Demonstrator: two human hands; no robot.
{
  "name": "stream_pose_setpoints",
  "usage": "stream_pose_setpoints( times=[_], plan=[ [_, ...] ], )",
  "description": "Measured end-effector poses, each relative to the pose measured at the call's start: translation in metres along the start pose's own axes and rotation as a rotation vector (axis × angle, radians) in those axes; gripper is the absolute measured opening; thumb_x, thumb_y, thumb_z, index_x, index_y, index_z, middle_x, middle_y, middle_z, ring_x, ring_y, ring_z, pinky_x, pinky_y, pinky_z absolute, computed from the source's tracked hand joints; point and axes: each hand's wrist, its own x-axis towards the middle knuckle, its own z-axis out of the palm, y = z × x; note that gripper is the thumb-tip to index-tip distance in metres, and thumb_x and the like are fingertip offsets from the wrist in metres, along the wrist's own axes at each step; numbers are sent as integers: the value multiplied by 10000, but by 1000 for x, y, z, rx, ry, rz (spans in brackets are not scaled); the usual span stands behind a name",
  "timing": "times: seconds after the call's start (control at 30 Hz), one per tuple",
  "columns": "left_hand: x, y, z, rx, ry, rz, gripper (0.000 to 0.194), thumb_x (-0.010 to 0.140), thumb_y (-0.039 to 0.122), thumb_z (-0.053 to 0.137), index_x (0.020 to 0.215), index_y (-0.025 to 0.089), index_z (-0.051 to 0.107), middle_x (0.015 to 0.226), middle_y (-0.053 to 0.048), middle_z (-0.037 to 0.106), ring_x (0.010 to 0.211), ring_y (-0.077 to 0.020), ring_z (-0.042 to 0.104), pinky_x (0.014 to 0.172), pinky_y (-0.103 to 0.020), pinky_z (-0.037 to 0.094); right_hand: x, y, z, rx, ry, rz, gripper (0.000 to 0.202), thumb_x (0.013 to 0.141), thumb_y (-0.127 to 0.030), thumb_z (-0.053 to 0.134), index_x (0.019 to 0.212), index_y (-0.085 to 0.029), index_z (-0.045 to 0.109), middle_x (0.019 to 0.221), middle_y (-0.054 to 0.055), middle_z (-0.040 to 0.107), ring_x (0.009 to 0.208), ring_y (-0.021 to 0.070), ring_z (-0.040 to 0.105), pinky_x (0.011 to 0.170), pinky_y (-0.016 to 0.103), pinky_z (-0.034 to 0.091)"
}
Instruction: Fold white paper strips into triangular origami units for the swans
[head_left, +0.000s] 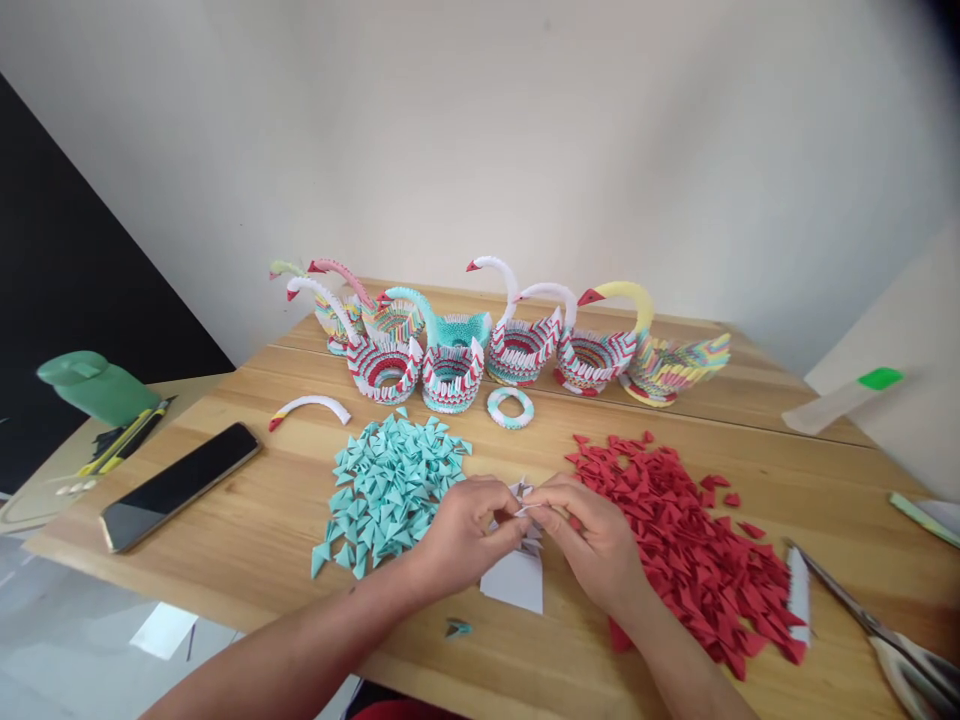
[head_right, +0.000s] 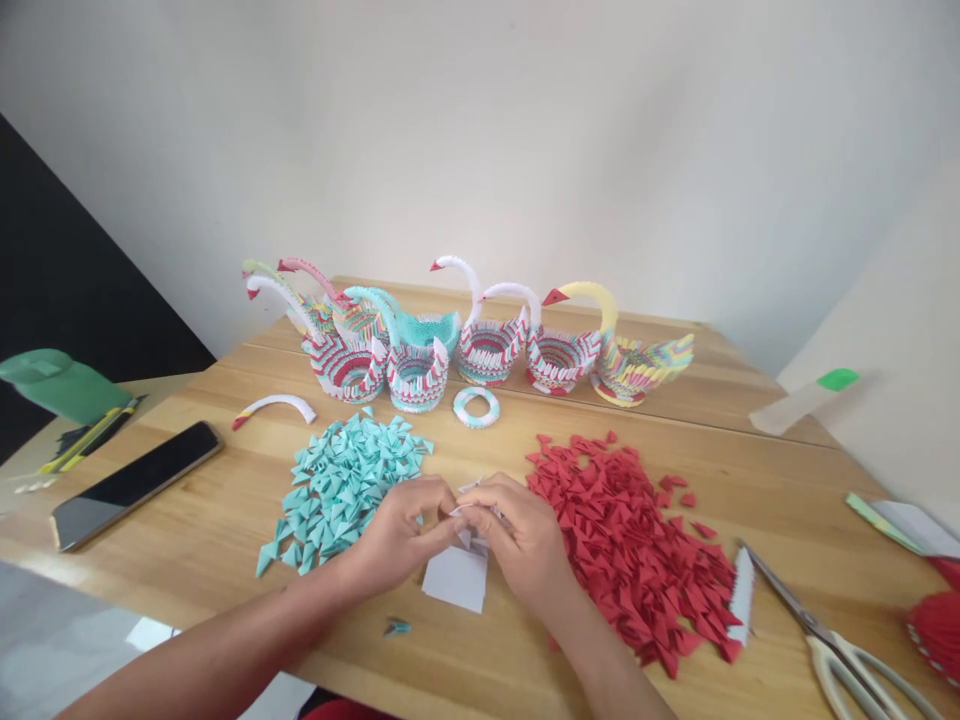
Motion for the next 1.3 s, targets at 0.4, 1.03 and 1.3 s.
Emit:
stream_pose_setpoints(
  times=[0.4,1.03,1.3],
  plan=[
    [48,-34,-146,1091,-221,-428,297,964,338,468,1079,249,727,1011,-73,766,958,-274,694,751,-310,478,-2,0,-4,-213,-44,-225,163,975,-147,516,1025,-185,666,886,70,704,802,169,659,688,267,523],
    [57,-75,-131,1237,-347,-525,289,945,301,481,1124,186,676,999,-166,735,957,-338,688,760,-393,514,1,20,-3,-536,-221,-142,157,947,-134,545,946,-152,701,916,93,713,845,224,612,747,366,499],
    [15,11,-67,572,-108,46,89,914,223,564,974,200,625,944,-39,746,758,-162,694,692,-252,517,1,-4,-1,-227,-77,-115,146,967,-245,550,1060,-182,644,934,90,714,866,223,632,763,364,509]
  ],
)
